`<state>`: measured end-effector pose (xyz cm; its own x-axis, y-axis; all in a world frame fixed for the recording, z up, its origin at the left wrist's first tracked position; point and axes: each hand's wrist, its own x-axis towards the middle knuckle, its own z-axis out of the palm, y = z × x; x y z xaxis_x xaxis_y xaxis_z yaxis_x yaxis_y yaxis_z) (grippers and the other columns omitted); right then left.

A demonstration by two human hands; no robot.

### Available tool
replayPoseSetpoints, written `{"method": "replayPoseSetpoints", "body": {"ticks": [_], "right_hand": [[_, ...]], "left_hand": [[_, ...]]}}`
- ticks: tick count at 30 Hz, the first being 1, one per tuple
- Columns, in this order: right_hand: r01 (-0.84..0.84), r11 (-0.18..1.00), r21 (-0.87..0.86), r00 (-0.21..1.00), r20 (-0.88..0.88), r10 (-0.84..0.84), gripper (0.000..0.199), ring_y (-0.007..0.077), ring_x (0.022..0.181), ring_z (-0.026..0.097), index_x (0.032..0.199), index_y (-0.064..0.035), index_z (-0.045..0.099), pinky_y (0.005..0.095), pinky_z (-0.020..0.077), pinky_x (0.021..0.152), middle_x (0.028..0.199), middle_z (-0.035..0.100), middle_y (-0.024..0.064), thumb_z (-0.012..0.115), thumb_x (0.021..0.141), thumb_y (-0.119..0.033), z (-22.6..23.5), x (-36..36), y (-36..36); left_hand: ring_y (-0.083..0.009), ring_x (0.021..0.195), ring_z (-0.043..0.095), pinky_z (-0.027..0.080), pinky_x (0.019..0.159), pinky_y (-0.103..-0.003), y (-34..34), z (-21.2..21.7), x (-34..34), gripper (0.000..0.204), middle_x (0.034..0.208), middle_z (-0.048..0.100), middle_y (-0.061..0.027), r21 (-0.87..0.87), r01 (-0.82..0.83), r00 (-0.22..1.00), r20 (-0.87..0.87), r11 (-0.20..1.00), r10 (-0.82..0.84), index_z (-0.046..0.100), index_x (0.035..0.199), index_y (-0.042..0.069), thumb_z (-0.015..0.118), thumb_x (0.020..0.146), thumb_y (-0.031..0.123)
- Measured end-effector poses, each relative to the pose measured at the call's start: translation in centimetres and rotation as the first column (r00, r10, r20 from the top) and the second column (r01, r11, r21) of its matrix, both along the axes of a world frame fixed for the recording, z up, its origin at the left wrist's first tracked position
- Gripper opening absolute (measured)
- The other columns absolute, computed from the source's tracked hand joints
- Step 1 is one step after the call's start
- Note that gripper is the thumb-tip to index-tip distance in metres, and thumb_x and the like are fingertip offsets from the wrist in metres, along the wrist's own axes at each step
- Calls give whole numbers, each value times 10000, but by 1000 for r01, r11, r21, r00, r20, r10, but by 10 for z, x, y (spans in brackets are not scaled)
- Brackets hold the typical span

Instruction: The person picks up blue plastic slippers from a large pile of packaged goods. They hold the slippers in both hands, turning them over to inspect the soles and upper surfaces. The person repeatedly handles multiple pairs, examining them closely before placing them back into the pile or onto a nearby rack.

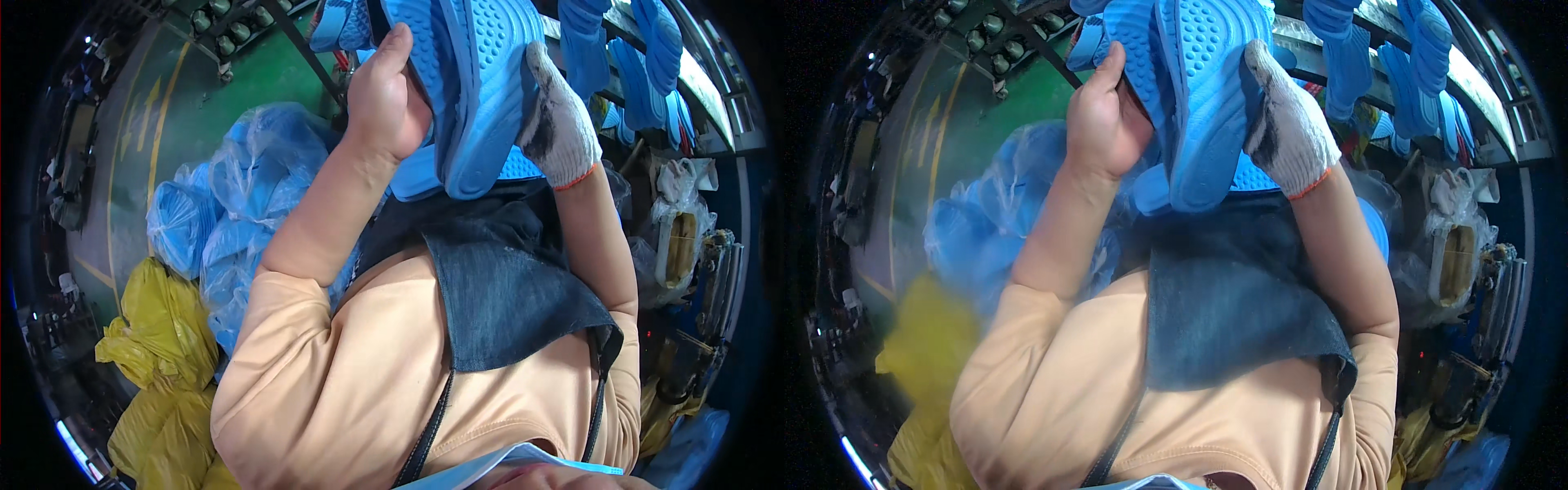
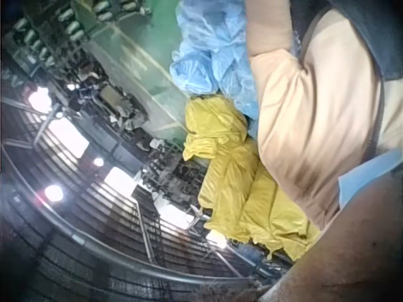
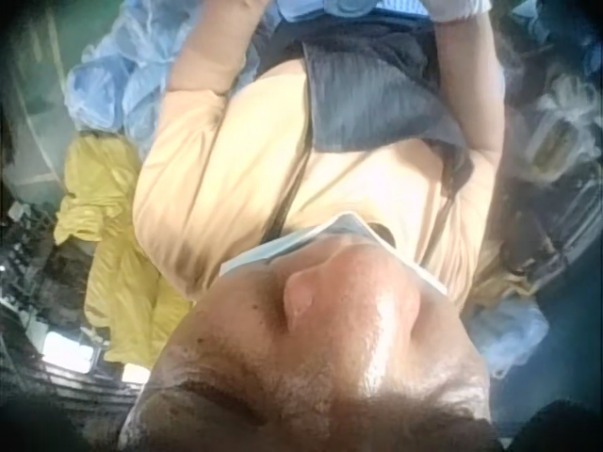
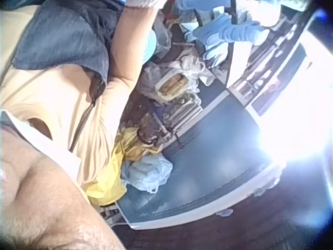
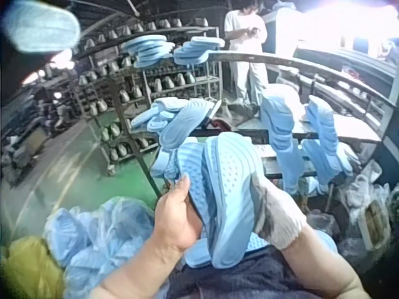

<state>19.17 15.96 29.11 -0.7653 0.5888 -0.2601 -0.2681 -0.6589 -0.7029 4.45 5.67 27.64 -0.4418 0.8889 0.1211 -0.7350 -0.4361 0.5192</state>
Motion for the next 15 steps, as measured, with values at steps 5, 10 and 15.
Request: {"method": "replayPoseSetpoints", "body": {"ticks": [5,10,15], "right_hand": [[6,999,47,1000,17,-7,261,166,838,686,1079,-81,622,298,581,739,968,695,42,567,960,-307,2,0,1],[25,996,84,999,25,-27,366,210,963,661,1221,-69,538,350,564,816,1111,652,82,514,981,-343,-2,1,2],[-94,996,-5,988,-123,93,264,144,774,690,1051,-95,613,262,587,637,905,695,12,525,979,-333,-17,3,13]], "left_hand": [[-282,1217,523,383,1072,-442,0,12,-2,378,1323,542,-143,-104,4,999,-37,995,-8,465,1321,-2,397,1020,217],[-273,1189,548,416,1045,-438,1,13,-7,356,1308,554,-134,-156,-24,995,-98,987,8,472,1317,9,410,1013,184],[-305,1157,566,441,1008,-439,4,14,-6,393,1283,559,-175,-146,66,996,-54,987,-75,475,1306,-2,475,961,188]]}}
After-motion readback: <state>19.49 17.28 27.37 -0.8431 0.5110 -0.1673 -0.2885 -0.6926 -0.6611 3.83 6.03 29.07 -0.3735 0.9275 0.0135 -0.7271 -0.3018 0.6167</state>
